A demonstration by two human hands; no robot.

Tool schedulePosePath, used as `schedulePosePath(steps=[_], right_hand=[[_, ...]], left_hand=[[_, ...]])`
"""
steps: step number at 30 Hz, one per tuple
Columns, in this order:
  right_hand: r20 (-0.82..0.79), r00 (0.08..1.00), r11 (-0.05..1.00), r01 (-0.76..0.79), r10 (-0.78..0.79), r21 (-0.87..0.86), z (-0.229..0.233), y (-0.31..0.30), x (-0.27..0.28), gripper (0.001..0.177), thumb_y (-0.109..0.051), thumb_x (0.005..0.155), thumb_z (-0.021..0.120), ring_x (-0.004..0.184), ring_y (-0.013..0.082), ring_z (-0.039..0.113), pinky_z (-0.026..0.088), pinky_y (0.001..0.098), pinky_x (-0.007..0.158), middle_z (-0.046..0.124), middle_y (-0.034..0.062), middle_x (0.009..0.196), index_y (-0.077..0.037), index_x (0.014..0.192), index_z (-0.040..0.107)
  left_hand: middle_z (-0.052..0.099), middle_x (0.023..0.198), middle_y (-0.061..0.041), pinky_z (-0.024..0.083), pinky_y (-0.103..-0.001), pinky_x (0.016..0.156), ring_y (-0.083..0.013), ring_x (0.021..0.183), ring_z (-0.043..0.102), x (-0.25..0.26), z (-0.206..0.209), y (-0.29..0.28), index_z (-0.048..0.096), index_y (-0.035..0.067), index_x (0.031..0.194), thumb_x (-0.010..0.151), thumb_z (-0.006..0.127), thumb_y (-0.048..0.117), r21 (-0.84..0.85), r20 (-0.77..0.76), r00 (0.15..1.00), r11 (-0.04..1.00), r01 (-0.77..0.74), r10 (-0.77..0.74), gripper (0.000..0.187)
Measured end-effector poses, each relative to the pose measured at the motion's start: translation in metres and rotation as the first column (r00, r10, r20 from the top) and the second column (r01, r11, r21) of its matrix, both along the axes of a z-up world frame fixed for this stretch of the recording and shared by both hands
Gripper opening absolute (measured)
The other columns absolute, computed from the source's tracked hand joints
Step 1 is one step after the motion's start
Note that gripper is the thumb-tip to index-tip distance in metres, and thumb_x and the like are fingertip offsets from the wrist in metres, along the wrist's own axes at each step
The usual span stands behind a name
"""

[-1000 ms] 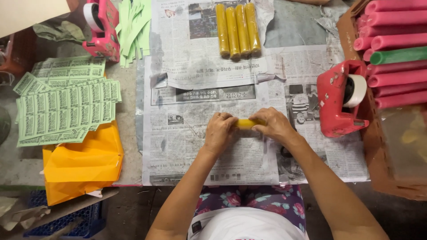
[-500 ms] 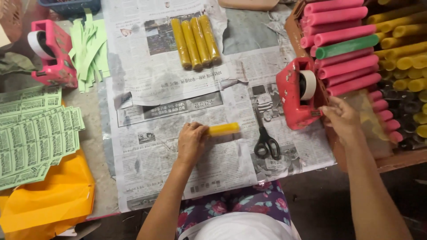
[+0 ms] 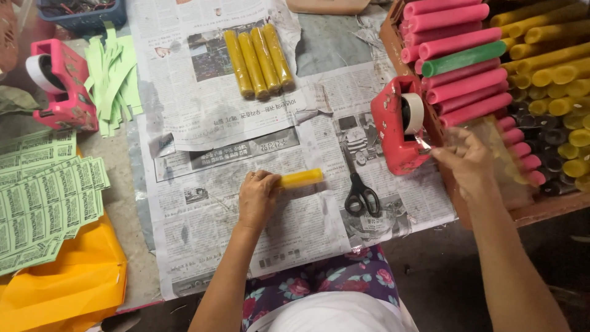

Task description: Fitting plastic caps onto the ends of yellow candles and organizing them on a table for packaging.

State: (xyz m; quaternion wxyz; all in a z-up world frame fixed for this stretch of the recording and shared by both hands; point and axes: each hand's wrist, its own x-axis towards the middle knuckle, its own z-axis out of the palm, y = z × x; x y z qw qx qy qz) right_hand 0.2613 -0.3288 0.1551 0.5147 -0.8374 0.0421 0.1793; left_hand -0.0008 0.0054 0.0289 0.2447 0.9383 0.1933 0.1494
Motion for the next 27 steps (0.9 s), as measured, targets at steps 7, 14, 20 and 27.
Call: schedulePosePath(steps=[7, 14, 20, 27], right_hand=[[-0.106, 0.988, 0.969, 0.129, -0.109, 0.209, -0.056, -0.014, 0.001, 0.067, 0.002, 0.082, 0.076, 0.086, 0.0118, 0.069, 0.057, 0.0226, 0.076, 0.072, 0.005, 0.101, -0.012, 0.142, 0.052], [-0.179, 0.972, 0.879, 0.214, -0.15, 0.426, -0.153, -0.025, -0.027, 0.059, 0.0, 0.08, 0.081, 0.096, 0.0237, 0.071, 0.062, 0.0374, 0.078, 0.066, 0.0108, 0.109, -0.014, 0.132, 0.055], [0.086, 0.996, 0.908, -0.012, -0.027, 0.419, -0.093, 0.025, -0.087, 0.066, -0.001, 0.085, 0.076, 0.087, 0.0208, 0.073, 0.06, 0.0298, 0.074, 0.07, 0.0158, 0.096, -0.01, 0.144, 0.047], [0.433, 0.808, 0.73, -0.566, 0.399, 0.383, -0.083, 0.149, -0.152, 0.071, 0.001, 0.084, 0.075, 0.122, 0.0258, 0.062, 0.034, 0.0453, 0.118, 0.076, 0.0114, 0.094, 0.001, 0.15, 0.047]], left_hand=[[0.071, 0.099, -0.001, 0.051, -0.036, 0.072, -0.0227, 0.085, 0.055, 0.001, 0.004, 0.001, 0.077, 0.013, 0.104, 0.082, 0.082, 0.015, 0.001, 0.005, 1.0, 1.0, 0.022, -0.022, 0.023], [0.067, 0.093, 0.005, 0.054, -0.034, 0.08, -0.0199, 0.093, 0.062, 0.001, -0.014, 0.002, 0.077, 0.026, 0.099, 0.076, 0.085, 0.026, 0.051, -0.059, 0.995, 0.996, -0.073, 0.076, 0.025], [0.069, 0.092, 0.002, 0.056, -0.036, 0.078, -0.0235, 0.092, 0.064, 0.006, -0.018, 0.012, 0.077, 0.026, 0.096, 0.076, 0.084, 0.026, 0.009, -0.039, 0.998, 0.999, -0.052, 0.052, 0.022], [0.073, 0.107, -0.004, 0.057, -0.042, 0.09, -0.0302, 0.106, 0.067, 0.017, -0.044, 0.033, 0.08, 0.026, 0.104, 0.082, 0.078, 0.025, -0.233, -0.14, 0.99, 0.972, -0.039, 0.006, 0.023]])
